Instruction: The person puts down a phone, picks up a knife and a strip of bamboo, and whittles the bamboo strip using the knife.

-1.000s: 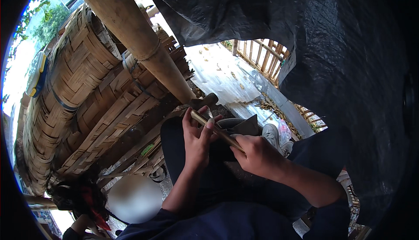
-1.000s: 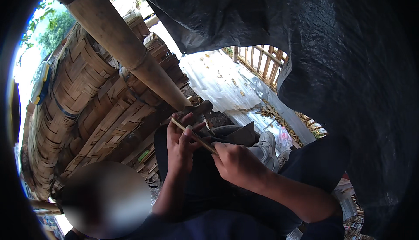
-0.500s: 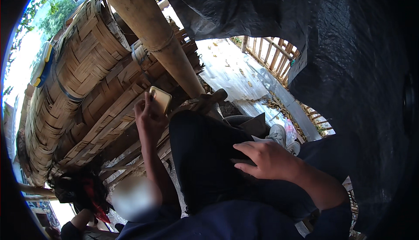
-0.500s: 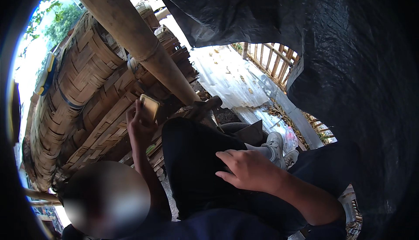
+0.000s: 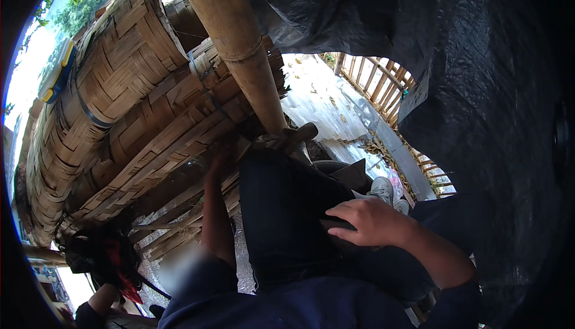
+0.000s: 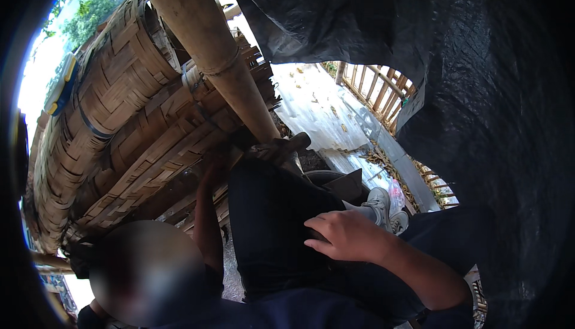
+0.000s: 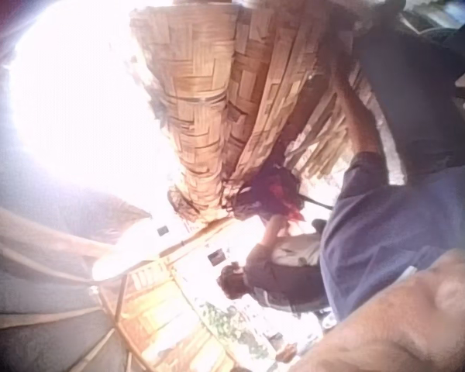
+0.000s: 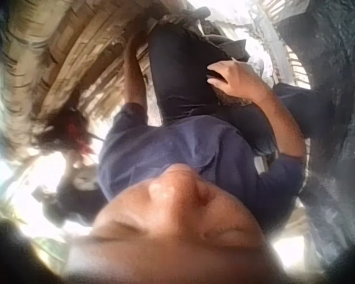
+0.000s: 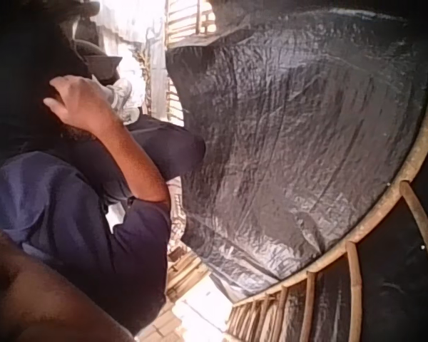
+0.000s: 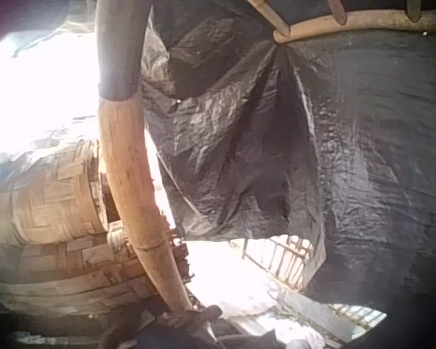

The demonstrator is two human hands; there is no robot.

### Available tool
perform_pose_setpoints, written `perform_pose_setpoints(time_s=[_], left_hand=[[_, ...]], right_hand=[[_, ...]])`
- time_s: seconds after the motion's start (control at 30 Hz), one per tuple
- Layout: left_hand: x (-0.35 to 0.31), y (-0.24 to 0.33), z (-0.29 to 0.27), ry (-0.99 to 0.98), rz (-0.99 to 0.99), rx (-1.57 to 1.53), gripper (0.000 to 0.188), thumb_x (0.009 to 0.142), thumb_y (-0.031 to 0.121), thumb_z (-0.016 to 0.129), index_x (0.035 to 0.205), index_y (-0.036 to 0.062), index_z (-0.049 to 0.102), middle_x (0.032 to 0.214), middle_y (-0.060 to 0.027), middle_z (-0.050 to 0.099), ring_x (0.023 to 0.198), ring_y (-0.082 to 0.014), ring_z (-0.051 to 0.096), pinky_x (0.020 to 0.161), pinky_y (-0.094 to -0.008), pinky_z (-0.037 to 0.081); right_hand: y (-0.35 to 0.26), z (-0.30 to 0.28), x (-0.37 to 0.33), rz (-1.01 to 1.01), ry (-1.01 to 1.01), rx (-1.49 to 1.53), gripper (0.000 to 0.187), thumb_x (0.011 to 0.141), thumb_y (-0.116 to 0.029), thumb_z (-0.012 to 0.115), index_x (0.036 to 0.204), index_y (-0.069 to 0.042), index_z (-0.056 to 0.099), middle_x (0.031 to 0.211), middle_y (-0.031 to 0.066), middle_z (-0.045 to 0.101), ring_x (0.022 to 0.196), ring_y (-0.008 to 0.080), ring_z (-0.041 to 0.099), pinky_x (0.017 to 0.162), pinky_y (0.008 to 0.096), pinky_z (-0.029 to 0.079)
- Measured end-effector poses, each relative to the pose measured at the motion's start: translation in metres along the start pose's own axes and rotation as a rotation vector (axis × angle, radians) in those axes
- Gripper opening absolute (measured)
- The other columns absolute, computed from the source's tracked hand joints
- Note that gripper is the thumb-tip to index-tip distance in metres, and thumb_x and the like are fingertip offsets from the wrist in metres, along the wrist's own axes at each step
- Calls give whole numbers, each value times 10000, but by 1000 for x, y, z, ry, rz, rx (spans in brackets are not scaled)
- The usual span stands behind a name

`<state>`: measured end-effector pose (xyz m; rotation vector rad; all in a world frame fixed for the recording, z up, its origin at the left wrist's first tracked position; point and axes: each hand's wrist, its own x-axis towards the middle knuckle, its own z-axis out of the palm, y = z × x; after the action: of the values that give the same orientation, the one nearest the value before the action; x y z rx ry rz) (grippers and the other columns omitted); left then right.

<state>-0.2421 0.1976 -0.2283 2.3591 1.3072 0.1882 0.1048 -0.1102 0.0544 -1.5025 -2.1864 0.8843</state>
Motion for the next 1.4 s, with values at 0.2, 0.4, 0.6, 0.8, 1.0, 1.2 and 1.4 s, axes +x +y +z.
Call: perform_pose_setpoints(time_s=[0.2,0.4,0.6,0.8,1.0,1.2,1.4], left_hand=[[5,-11,5,-106,176,-175,478,834,156,636,1293,100,513,1241,-144,550,1165,-245,509,972,-380,412],[1,26,-12,-222,-112,-251,443,900,213,565,1324,111,485,1273,-142,546,1184,-250,509,985,-381,403],[-11,23,-24,-166,-63,-161,441,897,231,535,1307,81,471,1243,-195,547,1138,-324,536,945,-411,425],[-42,78,-46,-68,-119,-218,499,880,210,593,1335,70,444,1309,-202,504,1209,-337,488,1005,-405,394],[-91,98,-21,31,25,-305,494,826,96,616,1302,86,484,1370,-211,428,1246,-372,447,1014,-399,397],[-126,116,-24,171,-50,-208,447,793,32,594,1232,109,561,1360,-211,432,1244,-370,442,1017,-421,397],[-136,94,-41,547,-257,25,413,768,127,653,1178,124,599,1244,-187,555,1132,-384,535,928,-439,455]], right_hand=[[0,2,6,4,-6,29,377,861,-330,617,1037,4,619,915,167,658,844,327,649,762,387,521],[3,5,6,35,-34,36,369,862,-316,618,1040,7,620,927,173,659,853,332,649,777,388,519],[-2,2,8,82,-91,58,362,845,-309,632,1078,-33,630,1015,151,661,923,324,640,817,400,507],[4,1,1,96,-64,44,360,846,-304,632,1079,-30,628,1011,152,660,921,322,640,814,398,508],[-5,0,0,27,-51,31,358,855,-300,621,1063,-8,624,976,161,659,894,321,643,804,390,512],[-7,0,-5,16,-51,5,354,860,-302,615,1058,-9,625,980,159,658,896,317,642,803,390,511],[-10,-2,-14,-14,-5,-2,349,861,-298,616,1057,-10,625,981,155,657,904,314,640,811,387,509]])
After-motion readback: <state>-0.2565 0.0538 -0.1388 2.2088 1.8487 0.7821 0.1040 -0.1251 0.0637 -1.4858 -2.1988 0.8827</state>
